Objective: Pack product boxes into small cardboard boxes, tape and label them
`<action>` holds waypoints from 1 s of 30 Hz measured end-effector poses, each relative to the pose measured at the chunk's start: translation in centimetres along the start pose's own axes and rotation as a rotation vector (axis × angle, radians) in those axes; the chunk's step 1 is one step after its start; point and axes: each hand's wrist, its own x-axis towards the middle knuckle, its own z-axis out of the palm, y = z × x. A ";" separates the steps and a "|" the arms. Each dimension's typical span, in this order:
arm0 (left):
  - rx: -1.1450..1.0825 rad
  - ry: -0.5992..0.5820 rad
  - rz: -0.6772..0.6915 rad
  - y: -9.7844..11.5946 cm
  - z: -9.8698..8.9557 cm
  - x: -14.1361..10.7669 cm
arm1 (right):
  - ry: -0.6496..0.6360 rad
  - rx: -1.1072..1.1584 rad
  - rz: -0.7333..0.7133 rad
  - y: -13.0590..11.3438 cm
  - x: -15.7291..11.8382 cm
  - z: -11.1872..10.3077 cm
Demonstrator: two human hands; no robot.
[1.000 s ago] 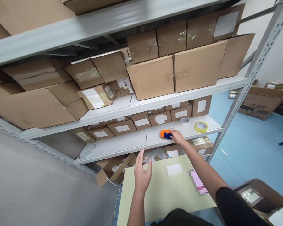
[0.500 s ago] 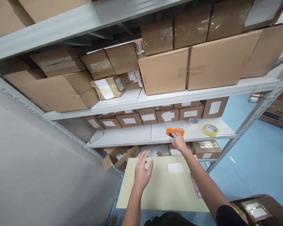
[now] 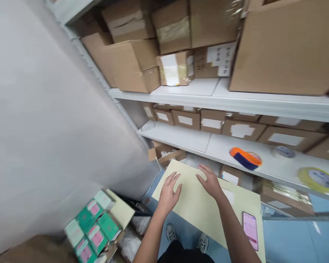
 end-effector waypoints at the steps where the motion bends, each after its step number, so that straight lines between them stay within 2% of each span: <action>1: 0.008 0.013 -0.027 -0.9 -0.5 -0.7 | -0.042 0.030 0.000 -0.2 -0.3 1.6; 6: 0.020 0.100 -0.174 -5.9 -3.4 -4.1 | -0.212 0.118 -0.005 -2.5 -1.8 8.8; 12: -0.014 0.133 -0.287 -11.2 -6.9 -6.6 | -0.336 0.100 -0.061 -7.4 -1.1 15.2; 15: -0.033 0.141 -0.315 -14.1 -9.4 -7.8 | -0.391 0.110 -0.087 -10.0 -0.5 18.9; 18: -0.023 0.206 -0.373 -18.0 -12.5 -10.0 | -0.472 0.129 -0.088 -12.8 -0.4 23.7; 24: 0.015 0.333 -0.609 -26.7 -18.0 -18.3 | -0.682 0.193 -0.136 -18.8 -1.4 35.3; 30: 0.058 0.335 -0.825 -32.9 -20.7 -26.8 | -0.916 0.210 -0.179 -22.5 -4.4 47.3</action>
